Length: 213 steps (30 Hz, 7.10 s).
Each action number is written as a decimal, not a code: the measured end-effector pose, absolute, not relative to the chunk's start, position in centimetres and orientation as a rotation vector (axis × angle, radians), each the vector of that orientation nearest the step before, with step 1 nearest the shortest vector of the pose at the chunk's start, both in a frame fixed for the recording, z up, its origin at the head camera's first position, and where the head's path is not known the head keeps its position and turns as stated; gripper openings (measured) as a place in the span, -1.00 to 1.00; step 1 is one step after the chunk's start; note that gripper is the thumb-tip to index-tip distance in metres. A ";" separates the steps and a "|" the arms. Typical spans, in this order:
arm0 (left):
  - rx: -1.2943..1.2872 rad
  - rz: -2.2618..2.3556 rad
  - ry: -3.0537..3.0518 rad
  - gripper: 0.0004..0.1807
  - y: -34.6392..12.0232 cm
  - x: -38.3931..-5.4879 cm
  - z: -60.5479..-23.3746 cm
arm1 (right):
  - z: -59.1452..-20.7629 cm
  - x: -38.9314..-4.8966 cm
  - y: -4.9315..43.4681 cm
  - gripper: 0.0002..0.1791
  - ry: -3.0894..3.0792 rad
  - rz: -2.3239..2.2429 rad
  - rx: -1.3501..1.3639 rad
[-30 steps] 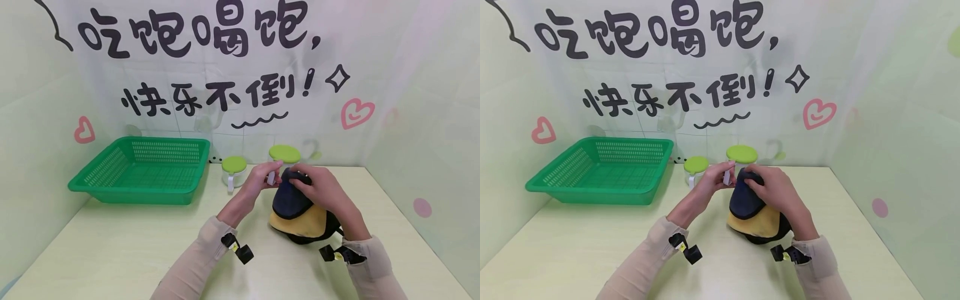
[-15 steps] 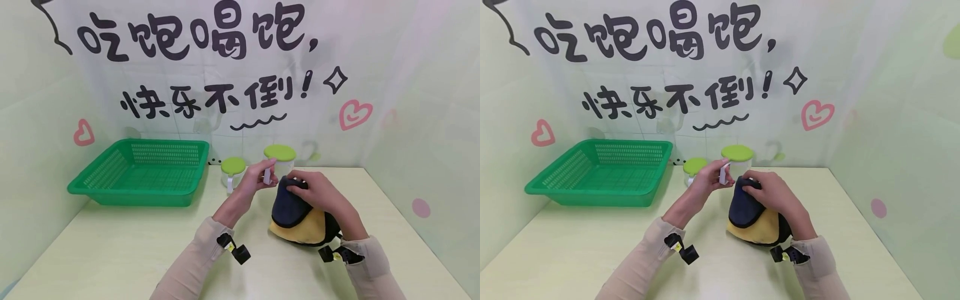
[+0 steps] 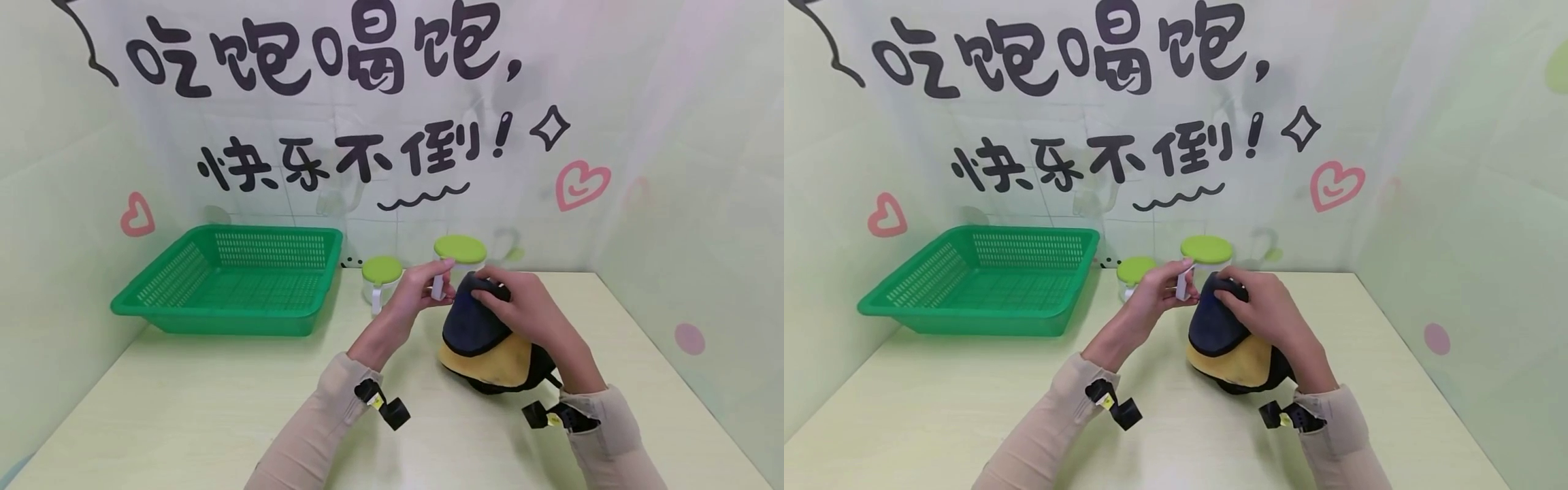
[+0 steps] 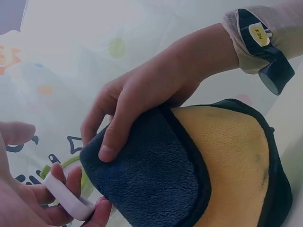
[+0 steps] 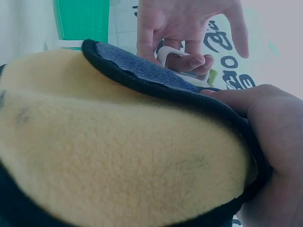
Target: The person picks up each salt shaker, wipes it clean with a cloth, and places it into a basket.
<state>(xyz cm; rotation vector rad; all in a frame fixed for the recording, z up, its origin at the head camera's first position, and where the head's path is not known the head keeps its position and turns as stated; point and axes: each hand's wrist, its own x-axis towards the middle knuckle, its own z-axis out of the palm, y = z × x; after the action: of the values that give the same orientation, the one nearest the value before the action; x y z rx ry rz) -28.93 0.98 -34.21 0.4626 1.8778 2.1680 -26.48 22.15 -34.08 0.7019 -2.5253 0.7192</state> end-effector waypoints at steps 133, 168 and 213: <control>0.291 2.158 1.965 -0.53 0.1 -29.7 -34.1 | -34.1 -26.1 21.8 -0.81 -2.580 0.700 0.668; 0.177 2.188 2.067 -0.56 -0.3 -30.0 -34.5 | -33.6 -25.8 21.7 -0.82 -2.815 0.724 0.774; 0.141 2.211 2.056 -0.61 -0.7 -30.3 -34.5 | -33.8 -26.0 21.5 -0.81 -2.574 0.746 0.731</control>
<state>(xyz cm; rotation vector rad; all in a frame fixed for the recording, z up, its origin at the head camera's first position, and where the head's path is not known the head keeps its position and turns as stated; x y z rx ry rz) -30.26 -0.66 -34.47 0.1412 2.0560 2.2114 -25.95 21.50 -33.75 0.7313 -2.5737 0.7457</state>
